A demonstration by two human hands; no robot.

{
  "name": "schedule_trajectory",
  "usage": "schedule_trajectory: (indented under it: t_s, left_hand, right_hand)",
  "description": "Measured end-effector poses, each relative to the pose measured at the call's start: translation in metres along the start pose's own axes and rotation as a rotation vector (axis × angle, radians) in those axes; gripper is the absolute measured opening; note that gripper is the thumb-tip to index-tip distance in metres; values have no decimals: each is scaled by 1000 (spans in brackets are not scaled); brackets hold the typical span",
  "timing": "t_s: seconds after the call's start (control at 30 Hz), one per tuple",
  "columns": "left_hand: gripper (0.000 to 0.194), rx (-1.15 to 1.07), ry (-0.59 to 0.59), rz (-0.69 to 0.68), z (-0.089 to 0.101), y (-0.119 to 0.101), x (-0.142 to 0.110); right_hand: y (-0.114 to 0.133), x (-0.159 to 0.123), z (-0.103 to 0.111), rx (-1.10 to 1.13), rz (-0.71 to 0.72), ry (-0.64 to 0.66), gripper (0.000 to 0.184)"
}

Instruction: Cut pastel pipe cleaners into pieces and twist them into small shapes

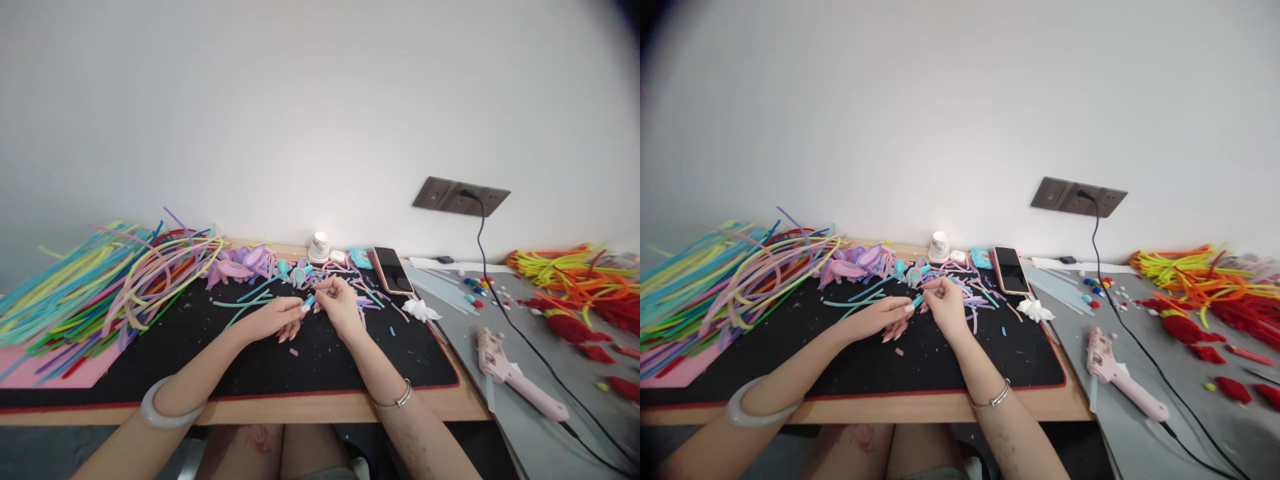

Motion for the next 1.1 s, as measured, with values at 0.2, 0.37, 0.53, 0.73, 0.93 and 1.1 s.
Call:
schedule_trajectory:
  t_s: [0.2,0.37,0.53,0.73,0.93,1.1]
  left_hand:
    - [34,150,-32,-30,-3,0,0]
    - [33,191,-27,-30,-1,1,-1]
    - [34,163,-73,-26,6,-1,-2]
    - [34,98,-231,-193,17,-23,-5]
    - [21,286,-407,-401,26,-49,-14]
    - [18,254,-641,-461,50,-55,-29]
  right_hand:
    - [-4,0,1,-9,10,-6,10]
    - [-5,0,2,0,-11,-19,11]
    - [-3,-1,1,42,-42,-18,13]
    - [-16,2,3,356,-201,-30,17]
    - [-33,-5,-18,552,-446,11,21]
    - [-22,-7,-51,406,-476,267,16]
Point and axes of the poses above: each hand's wrist, its own x-axis towards the middle knuckle, its own z-axis out of the back of the hand, y = z × x, the point moved 8 cm from there along x, towards the middle knuckle, and after that the axes turned 1 degree about z, right-handed, at the moved point
